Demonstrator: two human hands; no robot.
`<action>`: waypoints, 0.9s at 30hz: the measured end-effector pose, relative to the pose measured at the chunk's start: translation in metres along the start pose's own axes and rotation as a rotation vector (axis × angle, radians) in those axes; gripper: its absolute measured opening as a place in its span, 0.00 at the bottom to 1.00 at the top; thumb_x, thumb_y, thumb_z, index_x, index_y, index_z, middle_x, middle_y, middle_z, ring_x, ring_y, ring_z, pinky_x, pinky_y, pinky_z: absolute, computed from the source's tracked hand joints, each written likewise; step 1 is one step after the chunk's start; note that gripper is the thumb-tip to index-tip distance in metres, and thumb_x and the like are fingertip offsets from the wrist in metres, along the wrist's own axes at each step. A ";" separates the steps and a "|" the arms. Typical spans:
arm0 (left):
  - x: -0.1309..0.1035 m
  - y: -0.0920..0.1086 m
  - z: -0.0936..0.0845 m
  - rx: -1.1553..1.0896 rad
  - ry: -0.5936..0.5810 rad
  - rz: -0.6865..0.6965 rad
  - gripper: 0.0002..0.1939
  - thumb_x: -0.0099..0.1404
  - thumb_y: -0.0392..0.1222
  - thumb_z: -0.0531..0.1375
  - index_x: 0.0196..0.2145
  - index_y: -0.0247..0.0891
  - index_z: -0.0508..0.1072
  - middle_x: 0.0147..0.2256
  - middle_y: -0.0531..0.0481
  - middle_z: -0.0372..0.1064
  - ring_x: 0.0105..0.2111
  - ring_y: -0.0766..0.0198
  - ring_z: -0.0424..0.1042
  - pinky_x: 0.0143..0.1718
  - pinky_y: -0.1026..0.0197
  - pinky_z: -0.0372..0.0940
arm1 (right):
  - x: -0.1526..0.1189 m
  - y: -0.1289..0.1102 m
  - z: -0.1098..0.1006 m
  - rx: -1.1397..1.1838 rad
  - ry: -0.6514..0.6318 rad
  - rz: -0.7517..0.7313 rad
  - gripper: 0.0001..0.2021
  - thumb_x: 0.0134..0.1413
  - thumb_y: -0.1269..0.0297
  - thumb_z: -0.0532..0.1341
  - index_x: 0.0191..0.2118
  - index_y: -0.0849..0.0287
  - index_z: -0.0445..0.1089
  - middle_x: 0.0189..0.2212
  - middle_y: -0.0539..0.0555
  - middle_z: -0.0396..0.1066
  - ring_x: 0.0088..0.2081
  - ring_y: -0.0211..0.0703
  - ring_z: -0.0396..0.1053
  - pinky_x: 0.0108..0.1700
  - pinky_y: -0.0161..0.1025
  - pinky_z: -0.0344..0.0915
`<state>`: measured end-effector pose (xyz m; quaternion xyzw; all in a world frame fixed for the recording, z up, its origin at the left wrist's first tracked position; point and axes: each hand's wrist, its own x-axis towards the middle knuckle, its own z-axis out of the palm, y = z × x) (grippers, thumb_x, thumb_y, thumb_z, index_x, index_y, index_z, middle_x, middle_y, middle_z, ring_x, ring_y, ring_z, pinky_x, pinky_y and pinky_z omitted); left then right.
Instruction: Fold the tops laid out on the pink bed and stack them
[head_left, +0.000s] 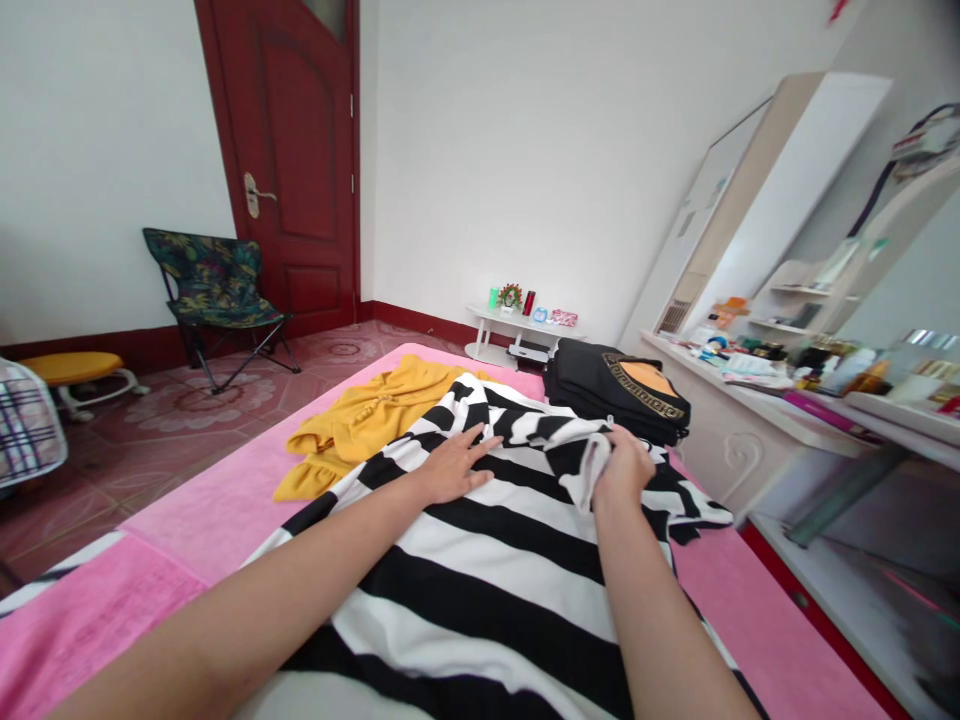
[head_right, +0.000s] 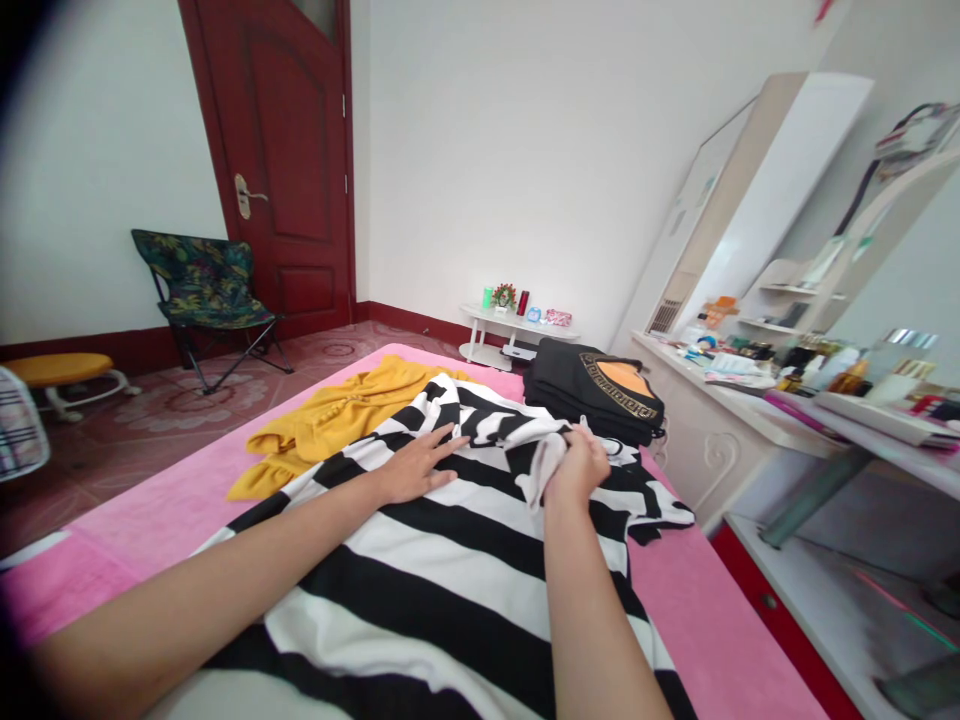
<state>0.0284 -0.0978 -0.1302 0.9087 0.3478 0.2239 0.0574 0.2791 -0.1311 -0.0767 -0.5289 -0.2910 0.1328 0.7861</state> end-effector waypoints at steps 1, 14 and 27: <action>0.000 0.001 -0.001 -0.002 -0.003 0.001 0.31 0.66 0.53 0.52 0.64 0.48 0.50 0.65 0.42 0.41 0.62 0.48 0.51 0.59 0.46 0.52 | 0.008 -0.004 -0.005 0.007 0.138 -0.043 0.15 0.37 0.68 0.54 0.35 0.61 0.69 0.30 0.51 0.69 0.33 0.43 0.68 0.38 0.43 0.66; -0.001 0.002 0.000 0.038 0.017 -0.001 0.26 0.66 0.52 0.51 0.59 0.40 0.62 0.61 0.40 0.53 0.60 0.50 0.55 0.61 0.47 0.50 | -0.032 0.008 0.009 -1.002 -0.631 -0.363 0.15 0.44 0.65 0.61 0.42 0.54 0.74 0.50 0.57 0.67 0.52 0.55 0.62 0.54 0.53 0.57; 0.000 0.002 -0.001 0.046 0.022 0.019 0.25 0.66 0.51 0.52 0.57 0.37 0.65 0.59 0.39 0.56 0.59 0.51 0.57 0.60 0.50 0.52 | -0.042 0.038 -0.003 -1.176 -0.686 -0.453 0.17 0.51 0.68 0.56 0.48 0.52 0.70 0.54 0.55 0.65 0.56 0.53 0.59 0.53 0.52 0.56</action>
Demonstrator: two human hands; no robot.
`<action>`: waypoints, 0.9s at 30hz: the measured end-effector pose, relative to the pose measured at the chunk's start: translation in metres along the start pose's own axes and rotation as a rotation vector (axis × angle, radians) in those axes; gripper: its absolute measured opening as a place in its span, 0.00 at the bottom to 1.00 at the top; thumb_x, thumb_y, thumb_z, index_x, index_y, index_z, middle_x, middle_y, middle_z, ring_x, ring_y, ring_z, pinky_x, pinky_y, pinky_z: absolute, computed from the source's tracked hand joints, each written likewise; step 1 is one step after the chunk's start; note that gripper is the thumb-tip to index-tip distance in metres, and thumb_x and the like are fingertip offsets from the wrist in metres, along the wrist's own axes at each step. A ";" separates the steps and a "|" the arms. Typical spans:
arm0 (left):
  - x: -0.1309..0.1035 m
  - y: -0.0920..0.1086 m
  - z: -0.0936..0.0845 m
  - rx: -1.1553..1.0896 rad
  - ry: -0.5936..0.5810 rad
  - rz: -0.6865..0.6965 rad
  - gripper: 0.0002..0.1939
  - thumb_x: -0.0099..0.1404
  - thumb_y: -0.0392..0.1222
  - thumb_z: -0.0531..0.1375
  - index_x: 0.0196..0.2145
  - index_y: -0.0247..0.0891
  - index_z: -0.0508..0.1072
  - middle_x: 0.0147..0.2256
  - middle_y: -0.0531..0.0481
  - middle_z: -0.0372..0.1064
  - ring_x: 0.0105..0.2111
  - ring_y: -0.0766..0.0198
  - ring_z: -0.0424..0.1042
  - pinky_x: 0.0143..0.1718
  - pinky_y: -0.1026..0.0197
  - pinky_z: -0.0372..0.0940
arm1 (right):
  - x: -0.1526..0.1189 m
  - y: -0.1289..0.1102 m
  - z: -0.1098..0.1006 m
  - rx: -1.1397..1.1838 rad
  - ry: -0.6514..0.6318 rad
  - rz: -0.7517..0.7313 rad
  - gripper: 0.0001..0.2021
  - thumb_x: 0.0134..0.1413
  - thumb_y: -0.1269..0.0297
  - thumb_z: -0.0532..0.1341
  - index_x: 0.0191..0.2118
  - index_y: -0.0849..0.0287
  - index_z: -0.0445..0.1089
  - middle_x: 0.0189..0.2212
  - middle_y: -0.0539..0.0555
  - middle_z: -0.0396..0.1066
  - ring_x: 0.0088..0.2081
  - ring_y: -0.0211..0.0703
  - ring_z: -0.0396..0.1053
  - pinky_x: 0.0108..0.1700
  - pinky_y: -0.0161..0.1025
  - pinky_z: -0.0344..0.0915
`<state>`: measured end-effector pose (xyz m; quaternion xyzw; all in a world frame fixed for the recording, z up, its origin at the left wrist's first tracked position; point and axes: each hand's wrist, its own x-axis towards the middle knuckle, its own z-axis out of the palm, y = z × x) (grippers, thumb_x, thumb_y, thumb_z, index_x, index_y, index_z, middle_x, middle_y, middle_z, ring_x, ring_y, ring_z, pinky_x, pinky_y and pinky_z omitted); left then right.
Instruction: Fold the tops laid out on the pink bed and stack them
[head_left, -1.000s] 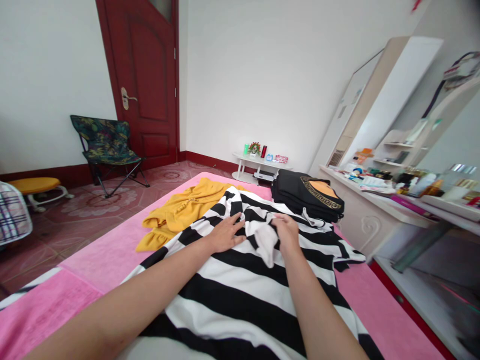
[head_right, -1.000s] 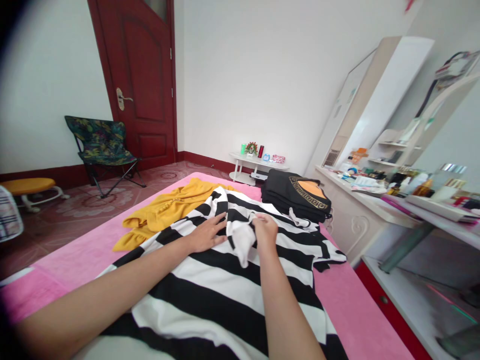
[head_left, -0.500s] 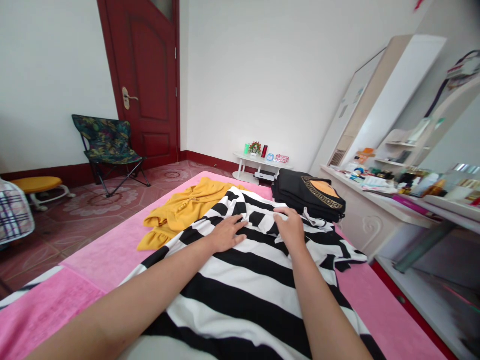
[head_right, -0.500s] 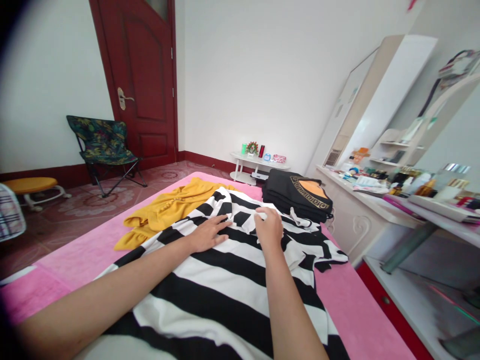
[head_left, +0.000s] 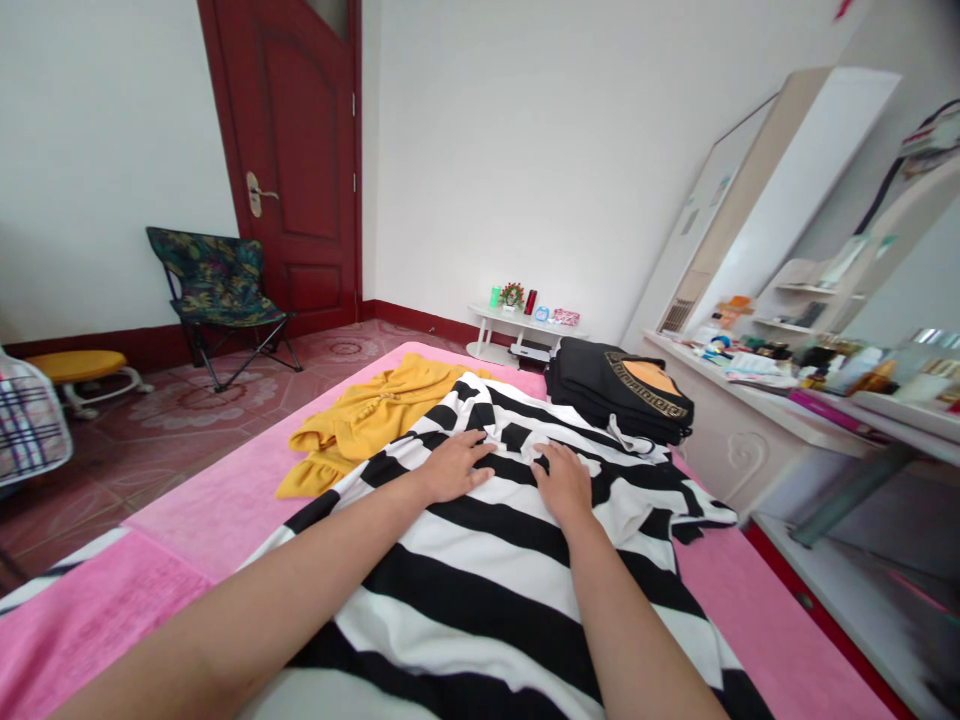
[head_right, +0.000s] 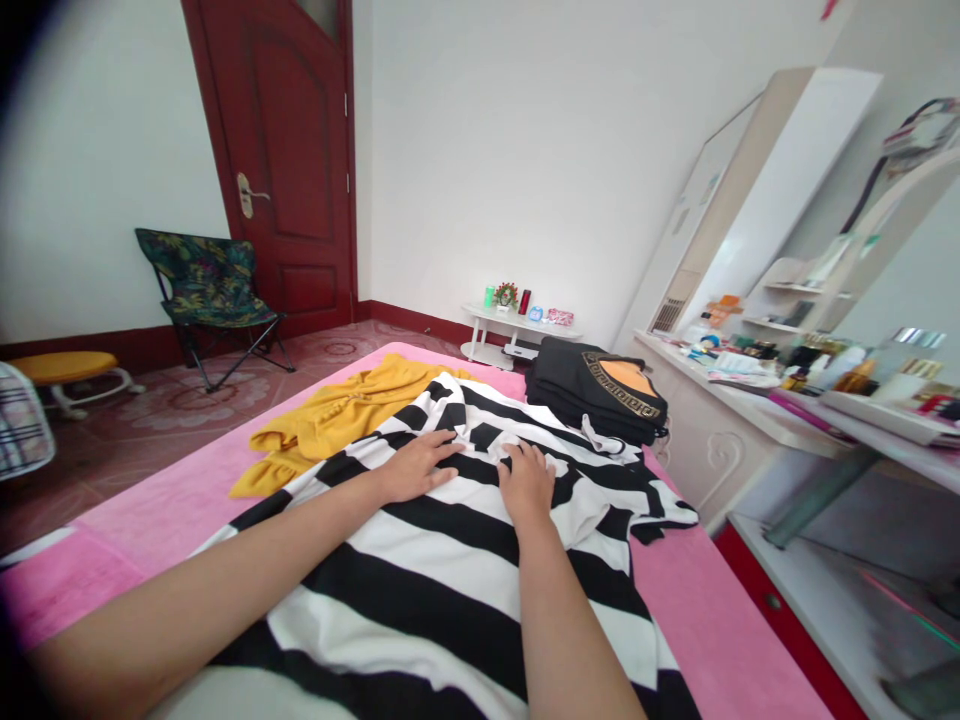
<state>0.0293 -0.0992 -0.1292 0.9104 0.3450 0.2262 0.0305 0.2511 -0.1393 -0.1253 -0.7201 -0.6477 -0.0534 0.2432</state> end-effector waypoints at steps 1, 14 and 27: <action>0.000 0.000 0.000 0.002 -0.001 0.000 0.25 0.66 0.52 0.52 0.57 0.37 0.65 0.59 0.39 0.56 0.59 0.51 0.57 0.60 0.50 0.52 | 0.000 0.003 -0.003 0.019 0.027 0.022 0.18 0.49 0.72 0.55 0.45 0.52 0.72 0.51 0.53 0.68 0.53 0.51 0.62 0.52 0.49 0.58; 0.000 -0.004 0.004 -0.016 0.025 0.045 0.23 0.65 0.45 0.54 0.57 0.39 0.65 0.59 0.40 0.57 0.58 0.50 0.58 0.59 0.47 0.52 | -0.015 -0.080 -0.009 0.133 -0.009 -0.260 0.30 0.41 0.73 0.55 0.55 0.55 0.61 0.56 0.55 0.61 0.53 0.49 0.61 0.53 0.43 0.59; -0.098 0.023 -0.085 -0.067 -0.418 -0.041 0.29 0.63 0.53 0.54 0.59 0.38 0.62 0.63 0.40 0.50 0.61 0.49 0.54 0.59 0.53 0.53 | -0.020 -0.074 0.016 0.165 -0.054 -0.263 0.20 0.49 0.75 0.52 0.46 0.55 0.72 0.62 0.54 0.51 0.54 0.47 0.62 0.54 0.43 0.61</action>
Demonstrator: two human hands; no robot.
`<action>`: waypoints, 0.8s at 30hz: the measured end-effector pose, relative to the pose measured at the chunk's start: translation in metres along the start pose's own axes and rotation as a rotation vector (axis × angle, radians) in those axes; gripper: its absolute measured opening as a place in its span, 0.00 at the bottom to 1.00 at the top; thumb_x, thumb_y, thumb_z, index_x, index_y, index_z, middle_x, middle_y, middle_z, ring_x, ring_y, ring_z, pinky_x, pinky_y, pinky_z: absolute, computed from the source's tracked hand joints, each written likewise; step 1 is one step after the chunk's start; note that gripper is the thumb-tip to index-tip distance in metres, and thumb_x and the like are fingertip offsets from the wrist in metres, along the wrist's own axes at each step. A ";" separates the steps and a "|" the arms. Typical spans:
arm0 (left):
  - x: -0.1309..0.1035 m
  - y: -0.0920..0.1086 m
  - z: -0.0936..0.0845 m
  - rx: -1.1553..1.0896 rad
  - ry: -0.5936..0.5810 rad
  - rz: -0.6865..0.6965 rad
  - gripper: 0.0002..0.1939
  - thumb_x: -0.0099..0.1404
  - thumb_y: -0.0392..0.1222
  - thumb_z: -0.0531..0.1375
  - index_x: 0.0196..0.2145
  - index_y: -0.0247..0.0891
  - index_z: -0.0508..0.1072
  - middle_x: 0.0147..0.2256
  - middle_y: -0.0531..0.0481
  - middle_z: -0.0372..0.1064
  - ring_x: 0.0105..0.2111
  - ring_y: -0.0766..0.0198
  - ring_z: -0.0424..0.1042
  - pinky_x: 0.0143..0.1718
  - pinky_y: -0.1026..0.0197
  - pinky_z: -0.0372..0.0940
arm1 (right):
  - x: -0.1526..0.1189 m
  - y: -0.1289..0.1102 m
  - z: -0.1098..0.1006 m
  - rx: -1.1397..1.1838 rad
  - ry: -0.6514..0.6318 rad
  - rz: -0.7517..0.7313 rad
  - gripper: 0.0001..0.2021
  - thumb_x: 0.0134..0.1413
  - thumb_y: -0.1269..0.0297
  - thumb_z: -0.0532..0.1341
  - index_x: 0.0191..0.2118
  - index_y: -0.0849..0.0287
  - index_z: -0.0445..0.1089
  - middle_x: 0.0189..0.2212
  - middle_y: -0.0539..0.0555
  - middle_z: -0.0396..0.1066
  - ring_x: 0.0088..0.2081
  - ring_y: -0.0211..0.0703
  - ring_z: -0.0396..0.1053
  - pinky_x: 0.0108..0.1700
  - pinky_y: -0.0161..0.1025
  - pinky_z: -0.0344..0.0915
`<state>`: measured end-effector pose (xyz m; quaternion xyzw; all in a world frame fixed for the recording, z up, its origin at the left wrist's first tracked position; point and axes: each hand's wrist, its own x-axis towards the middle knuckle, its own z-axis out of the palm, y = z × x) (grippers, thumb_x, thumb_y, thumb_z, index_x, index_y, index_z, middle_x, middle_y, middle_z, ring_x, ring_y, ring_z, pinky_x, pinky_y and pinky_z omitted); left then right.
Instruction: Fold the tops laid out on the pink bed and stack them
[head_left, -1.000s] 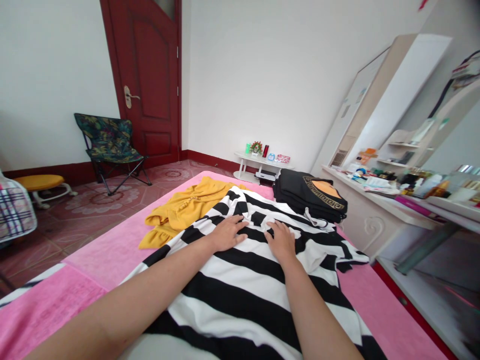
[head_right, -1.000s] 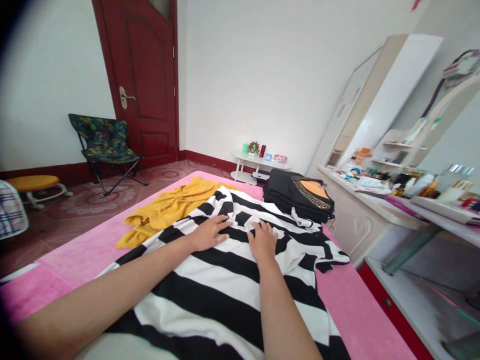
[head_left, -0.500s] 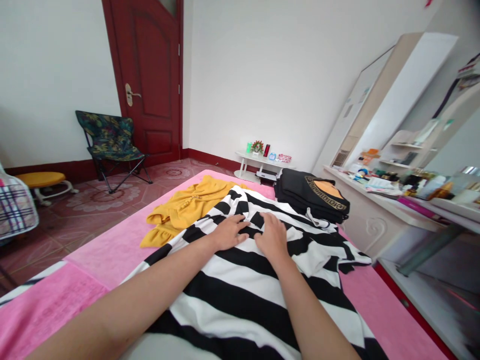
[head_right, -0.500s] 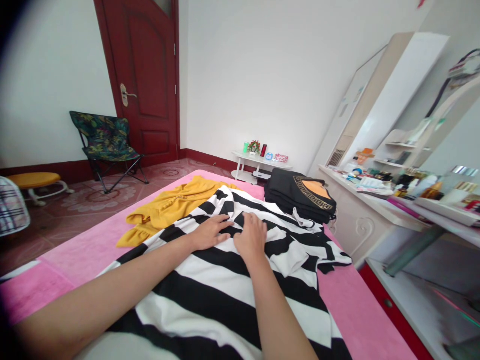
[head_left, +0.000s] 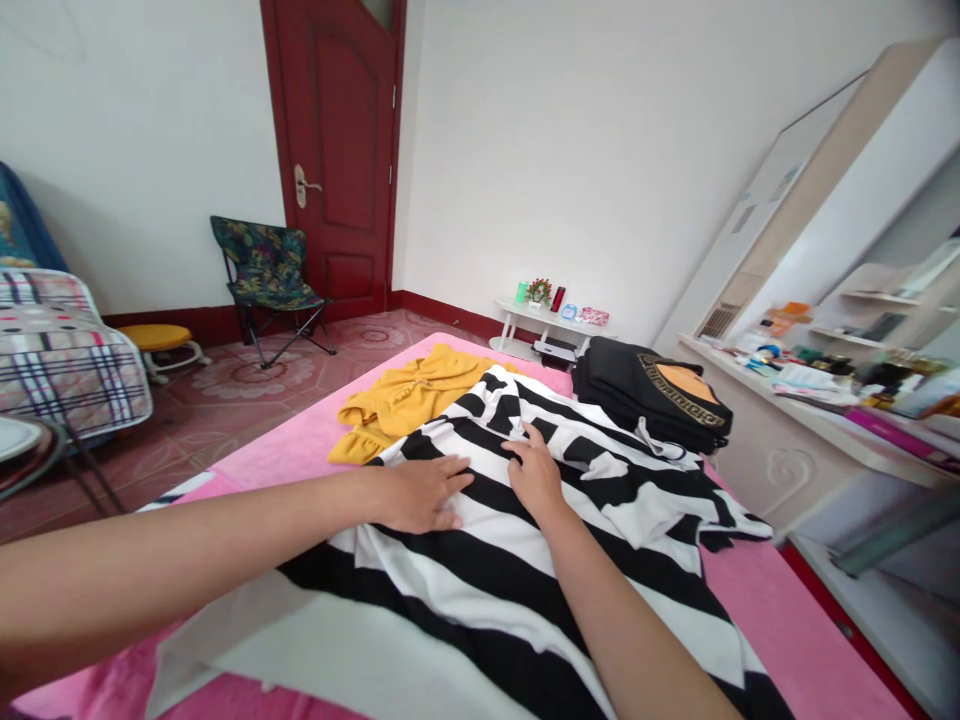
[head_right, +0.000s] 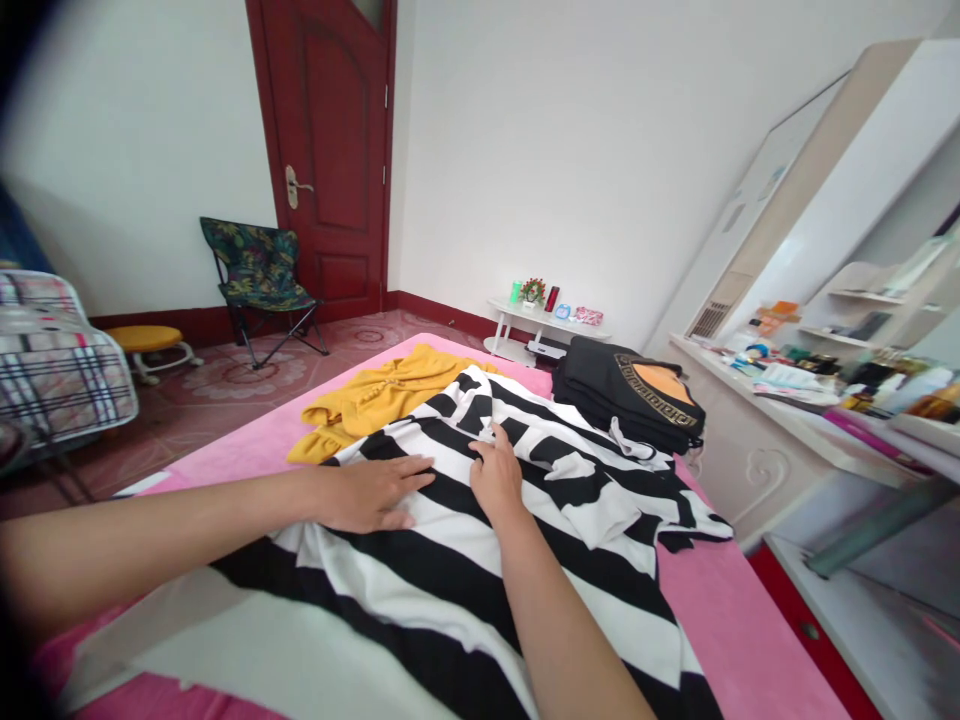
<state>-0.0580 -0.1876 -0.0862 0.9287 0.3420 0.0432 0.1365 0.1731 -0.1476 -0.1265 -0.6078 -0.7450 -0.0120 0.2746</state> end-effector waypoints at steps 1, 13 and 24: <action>-0.016 0.001 -0.009 -0.018 -0.004 0.027 0.25 0.61 0.51 0.56 0.55 0.42 0.67 0.61 0.44 0.56 0.58 0.52 0.60 0.56 0.57 0.57 | 0.002 -0.004 -0.002 -0.053 -0.027 -0.011 0.20 0.49 0.74 0.53 0.46 0.54 0.73 0.63 0.54 0.50 0.55 0.50 0.61 0.54 0.45 0.61; -0.106 -0.018 -0.017 0.079 0.154 -0.752 0.31 0.54 0.56 0.59 0.52 0.37 0.67 0.43 0.40 0.72 0.43 0.47 0.71 0.42 0.52 0.64 | 0.021 -0.014 0.008 -0.235 0.011 0.144 0.24 0.53 0.68 0.51 0.56 0.66 0.63 0.63 0.65 0.49 0.53 0.58 0.62 0.48 0.50 0.64; -0.070 0.040 -0.052 -0.538 0.279 -0.390 0.11 0.55 0.48 0.59 0.26 0.37 0.65 0.21 0.57 0.61 0.21 0.70 0.59 0.22 0.69 0.54 | 0.057 0.017 -0.002 0.088 0.322 0.107 0.26 0.51 0.72 0.50 0.58 0.71 0.57 0.64 0.67 0.44 0.63 0.52 0.49 0.62 0.45 0.52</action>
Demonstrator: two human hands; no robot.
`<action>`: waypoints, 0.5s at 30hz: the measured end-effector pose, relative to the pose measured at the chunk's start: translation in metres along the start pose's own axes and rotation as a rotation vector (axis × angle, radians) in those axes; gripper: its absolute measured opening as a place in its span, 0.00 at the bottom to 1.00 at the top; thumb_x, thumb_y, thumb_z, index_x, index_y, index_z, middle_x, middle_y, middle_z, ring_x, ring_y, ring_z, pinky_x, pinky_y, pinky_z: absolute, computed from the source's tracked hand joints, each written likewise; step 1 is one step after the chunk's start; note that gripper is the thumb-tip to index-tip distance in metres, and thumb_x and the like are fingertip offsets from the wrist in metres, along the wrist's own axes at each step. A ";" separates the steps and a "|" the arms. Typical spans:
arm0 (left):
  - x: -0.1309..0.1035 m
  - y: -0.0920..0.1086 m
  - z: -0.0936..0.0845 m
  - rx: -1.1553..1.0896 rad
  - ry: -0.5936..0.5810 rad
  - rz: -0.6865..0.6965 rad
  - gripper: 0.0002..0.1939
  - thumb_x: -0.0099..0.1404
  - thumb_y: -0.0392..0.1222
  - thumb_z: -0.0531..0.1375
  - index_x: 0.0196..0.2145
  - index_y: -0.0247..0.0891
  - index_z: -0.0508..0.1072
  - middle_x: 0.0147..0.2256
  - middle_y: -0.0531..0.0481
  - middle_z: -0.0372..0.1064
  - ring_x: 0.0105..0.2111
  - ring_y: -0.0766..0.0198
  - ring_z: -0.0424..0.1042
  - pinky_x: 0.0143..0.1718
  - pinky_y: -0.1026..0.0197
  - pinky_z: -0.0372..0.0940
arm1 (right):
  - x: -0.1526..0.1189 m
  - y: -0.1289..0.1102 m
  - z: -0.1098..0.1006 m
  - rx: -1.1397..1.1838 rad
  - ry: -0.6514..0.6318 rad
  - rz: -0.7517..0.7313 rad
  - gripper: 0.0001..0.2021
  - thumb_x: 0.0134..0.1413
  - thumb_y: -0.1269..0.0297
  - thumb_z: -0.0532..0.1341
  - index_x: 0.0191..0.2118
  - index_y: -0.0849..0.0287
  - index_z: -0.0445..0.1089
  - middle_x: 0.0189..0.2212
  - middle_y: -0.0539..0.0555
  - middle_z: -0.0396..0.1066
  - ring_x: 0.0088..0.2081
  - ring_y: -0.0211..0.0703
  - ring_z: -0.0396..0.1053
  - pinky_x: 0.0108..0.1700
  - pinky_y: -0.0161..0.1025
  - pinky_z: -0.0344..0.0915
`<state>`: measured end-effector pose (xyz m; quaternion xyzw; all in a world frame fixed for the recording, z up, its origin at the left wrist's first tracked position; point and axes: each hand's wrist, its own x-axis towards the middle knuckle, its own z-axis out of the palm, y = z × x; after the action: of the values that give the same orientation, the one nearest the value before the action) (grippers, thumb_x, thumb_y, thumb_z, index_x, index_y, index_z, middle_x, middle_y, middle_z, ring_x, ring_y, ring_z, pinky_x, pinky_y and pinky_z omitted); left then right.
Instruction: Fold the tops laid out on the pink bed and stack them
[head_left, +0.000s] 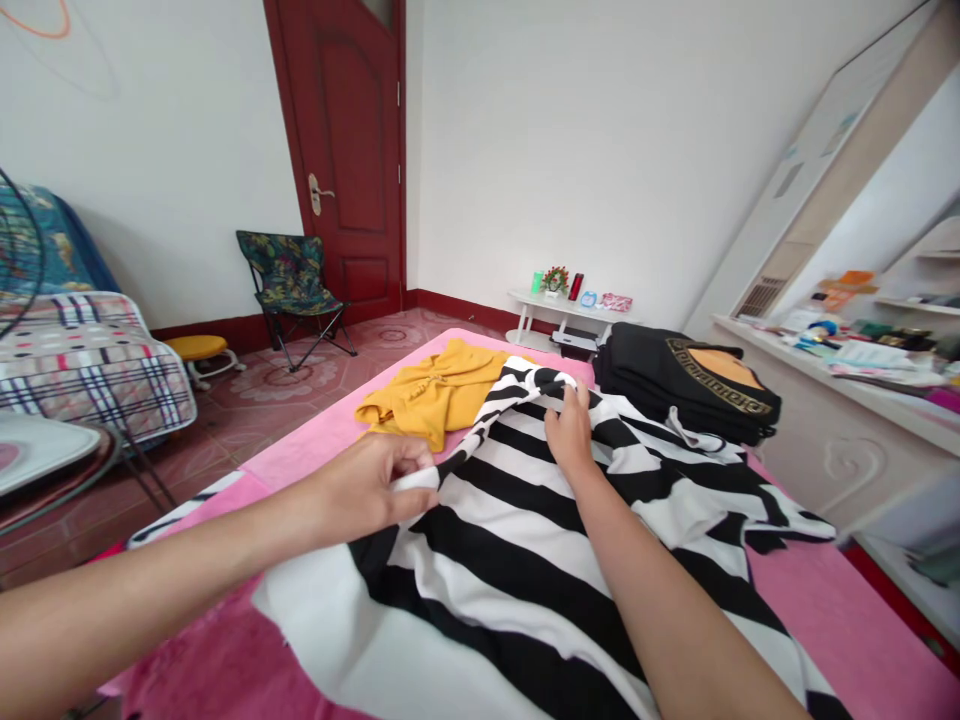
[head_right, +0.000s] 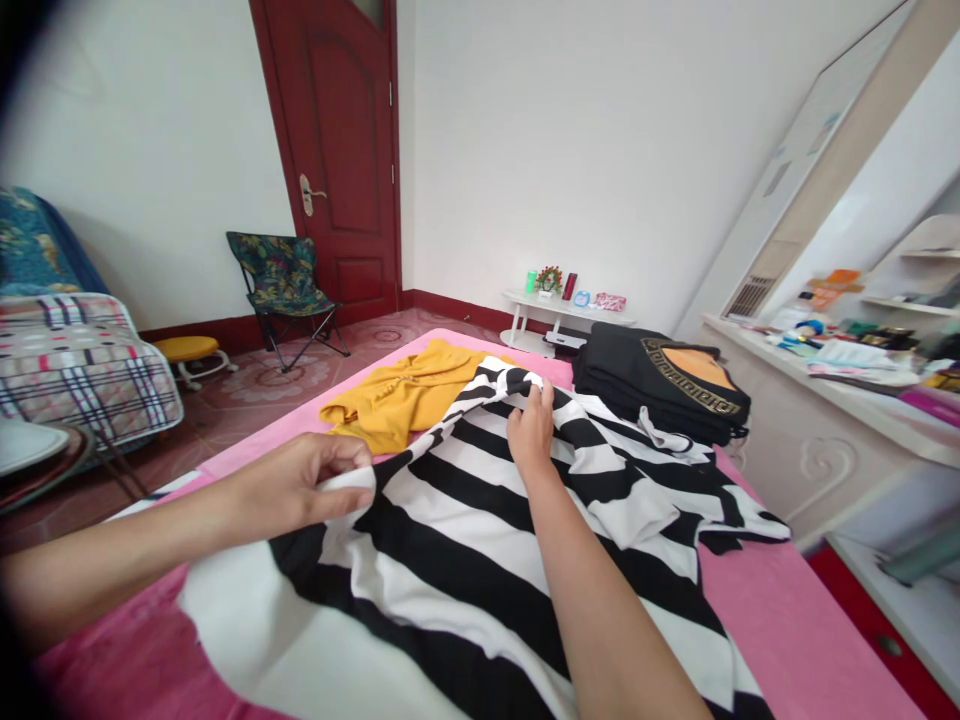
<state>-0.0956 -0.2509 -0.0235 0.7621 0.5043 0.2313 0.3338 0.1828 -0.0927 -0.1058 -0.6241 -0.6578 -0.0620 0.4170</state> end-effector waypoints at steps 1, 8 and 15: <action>0.002 0.009 0.006 -0.025 -0.028 0.020 0.11 0.56 0.47 0.59 0.25 0.37 0.64 0.21 0.57 0.59 0.20 0.71 0.57 0.21 0.69 0.53 | -0.001 0.002 0.000 0.014 0.033 -0.004 0.26 0.51 0.73 0.50 0.58 0.70 0.56 0.64 0.66 0.43 0.64 0.51 0.47 0.62 0.45 0.51; 0.019 0.050 0.049 -0.182 -0.279 0.091 0.09 0.58 0.42 0.59 0.28 0.37 0.61 0.20 0.60 0.57 0.20 0.73 0.55 0.20 0.70 0.50 | -0.004 0.024 -0.004 0.109 0.187 -0.012 0.28 0.47 0.74 0.51 0.58 0.69 0.55 0.64 0.67 0.42 0.65 0.51 0.43 0.63 0.48 0.49; 0.034 0.052 0.092 -0.277 -0.453 0.020 0.08 0.56 0.42 0.61 0.31 0.36 0.67 0.21 0.60 0.58 0.19 0.74 0.54 0.18 0.70 0.48 | 0.000 0.046 -0.005 0.098 0.249 0.119 0.25 0.46 0.73 0.51 0.53 0.71 0.60 0.62 0.69 0.48 0.63 0.52 0.49 0.61 0.46 0.52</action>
<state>0.0132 -0.2589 -0.0460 0.7463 0.3728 0.1249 0.5371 0.2254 -0.0863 -0.1228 -0.6285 -0.5650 -0.0817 0.5283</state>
